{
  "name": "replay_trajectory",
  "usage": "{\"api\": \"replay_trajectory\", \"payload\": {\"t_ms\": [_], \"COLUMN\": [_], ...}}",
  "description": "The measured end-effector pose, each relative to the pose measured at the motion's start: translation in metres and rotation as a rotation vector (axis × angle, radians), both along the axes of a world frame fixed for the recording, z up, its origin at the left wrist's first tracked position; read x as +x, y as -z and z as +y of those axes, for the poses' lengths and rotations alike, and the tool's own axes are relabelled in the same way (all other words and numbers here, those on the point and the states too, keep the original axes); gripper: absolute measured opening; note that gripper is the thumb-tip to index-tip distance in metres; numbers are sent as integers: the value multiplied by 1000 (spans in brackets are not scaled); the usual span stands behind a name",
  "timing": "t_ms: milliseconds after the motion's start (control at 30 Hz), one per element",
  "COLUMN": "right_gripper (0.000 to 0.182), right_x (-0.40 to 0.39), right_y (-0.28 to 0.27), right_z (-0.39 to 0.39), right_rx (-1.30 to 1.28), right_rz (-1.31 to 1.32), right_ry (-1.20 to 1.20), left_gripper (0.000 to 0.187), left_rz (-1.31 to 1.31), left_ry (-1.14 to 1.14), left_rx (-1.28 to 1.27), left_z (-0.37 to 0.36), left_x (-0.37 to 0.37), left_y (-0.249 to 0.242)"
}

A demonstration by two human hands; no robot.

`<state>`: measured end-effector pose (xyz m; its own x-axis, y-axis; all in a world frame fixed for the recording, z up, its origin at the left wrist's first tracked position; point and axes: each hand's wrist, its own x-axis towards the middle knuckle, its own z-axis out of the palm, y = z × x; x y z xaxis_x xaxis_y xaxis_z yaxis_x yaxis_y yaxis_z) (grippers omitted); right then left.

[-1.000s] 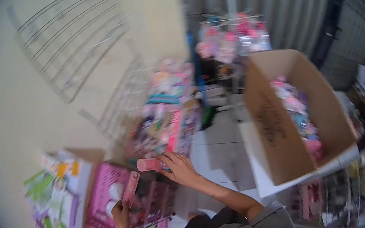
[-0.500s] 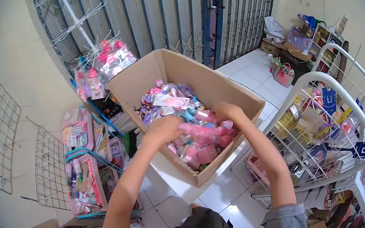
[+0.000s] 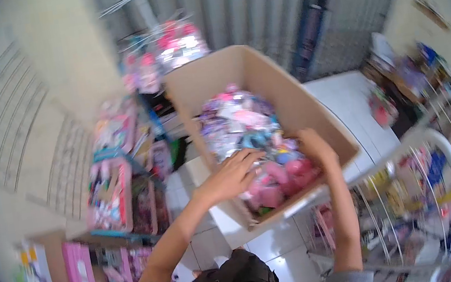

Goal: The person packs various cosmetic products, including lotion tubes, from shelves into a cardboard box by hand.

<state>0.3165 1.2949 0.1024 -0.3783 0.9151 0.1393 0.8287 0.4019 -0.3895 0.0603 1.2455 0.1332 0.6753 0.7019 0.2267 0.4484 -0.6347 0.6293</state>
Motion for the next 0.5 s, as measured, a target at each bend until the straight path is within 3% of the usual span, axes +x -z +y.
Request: {"api": "replay_trajectory", "payload": {"t_ms": [33, 67, 100, 133, 200, 333, 400, 500], "right_gripper": [33, 28, 25, 25, 26, 24, 25, 28], "right_x": [-27, -51, -72, -83, -150, -292, -369, -485], "right_y": [-39, -66, -71, -66, -85, -67, -30, -1], "right_z": [-26, -49, -66, -82, -128, -156, -164, -199], "right_rx": [27, 193, 237, 293, 139, -309, -380, -443], "right_rz": [89, 241, 391, 449, 564, 465, 465, 471], "right_ry": [77, -7, -6, -91, -311, -1049, -1209, -1317], "left_gripper": [38, 38, 37, 36, 37, 36, 34, 35], "left_rz": [-8, -209, -391, -379, -480, -300, -26, 29], "left_ry": [-107, -193, -286, -465, -866, -1632, -1910, -2229], "left_rx": [-4, 77, 180, 276, 198, 220, 401, 282], "left_z": [-15, -36, -59, -75, -116, -220, -279, -353], "left_x": [-31, -64, -97, -134, -205, -315, -352, -391], "left_y": [-9, -18, -19, -10, 16, 84, 127, 143]}}
